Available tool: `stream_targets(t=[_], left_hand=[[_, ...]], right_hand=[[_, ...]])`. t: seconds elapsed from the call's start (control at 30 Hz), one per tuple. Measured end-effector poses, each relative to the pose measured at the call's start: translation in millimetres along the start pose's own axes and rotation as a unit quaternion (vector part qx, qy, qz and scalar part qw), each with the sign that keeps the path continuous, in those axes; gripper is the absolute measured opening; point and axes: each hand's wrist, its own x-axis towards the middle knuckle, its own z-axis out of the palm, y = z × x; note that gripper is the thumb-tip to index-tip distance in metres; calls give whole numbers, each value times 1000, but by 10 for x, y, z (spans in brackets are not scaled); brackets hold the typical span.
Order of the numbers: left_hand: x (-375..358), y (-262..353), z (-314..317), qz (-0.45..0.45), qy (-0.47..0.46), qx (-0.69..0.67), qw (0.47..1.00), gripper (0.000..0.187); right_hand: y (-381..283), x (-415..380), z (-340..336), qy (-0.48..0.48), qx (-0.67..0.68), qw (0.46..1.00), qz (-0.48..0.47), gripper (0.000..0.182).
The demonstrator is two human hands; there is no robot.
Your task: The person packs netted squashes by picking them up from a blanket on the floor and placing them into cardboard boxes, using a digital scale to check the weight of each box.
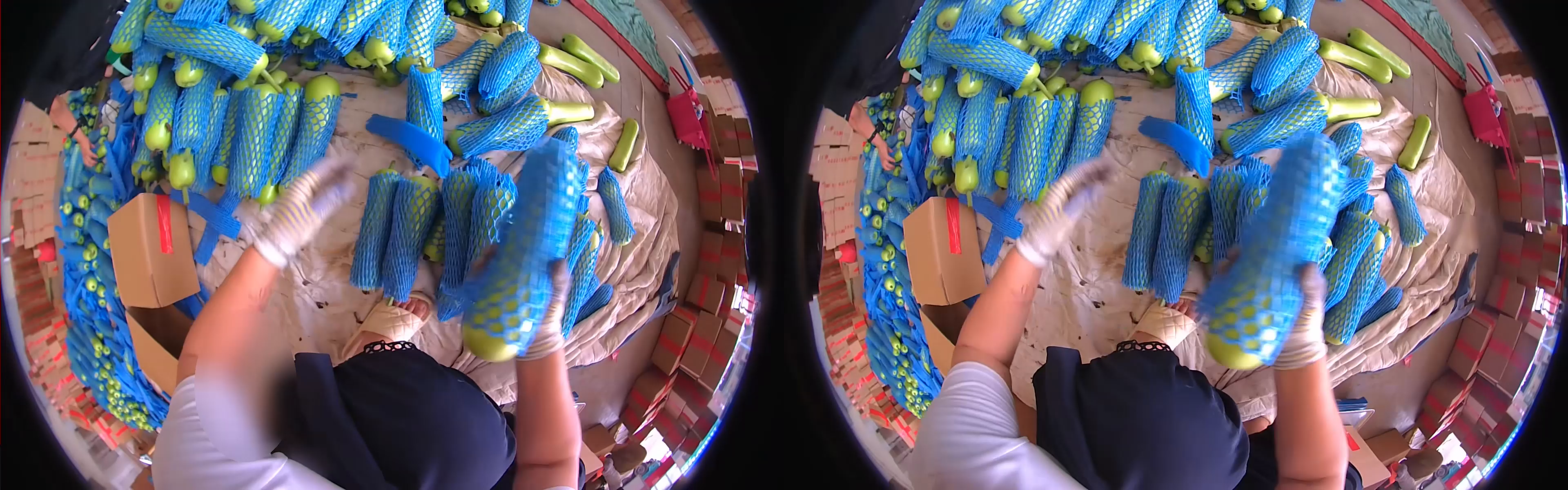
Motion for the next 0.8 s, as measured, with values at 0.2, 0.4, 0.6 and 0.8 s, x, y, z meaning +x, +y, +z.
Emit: stream_targets(t=[0.2,0.4,0.6,0.8], left_hand=[[500,-1081,-1115,-212,395,470,760,95],[489,-951,-1035,-236,332,612,677,98],[432,-1215,-1329,-155,282,531,784,97],[244,-759,-1346,-318,144,-206,914,82]], right_hand=[[-934,-1156,-526,99,-239,959,-118,79],[-1259,-2532,-677,225,-294,904,-215,78],[-1165,-3720,-890,393,-304,811,-308,65],[-793,-5344,-1124,571,-395,678,-242,59]])
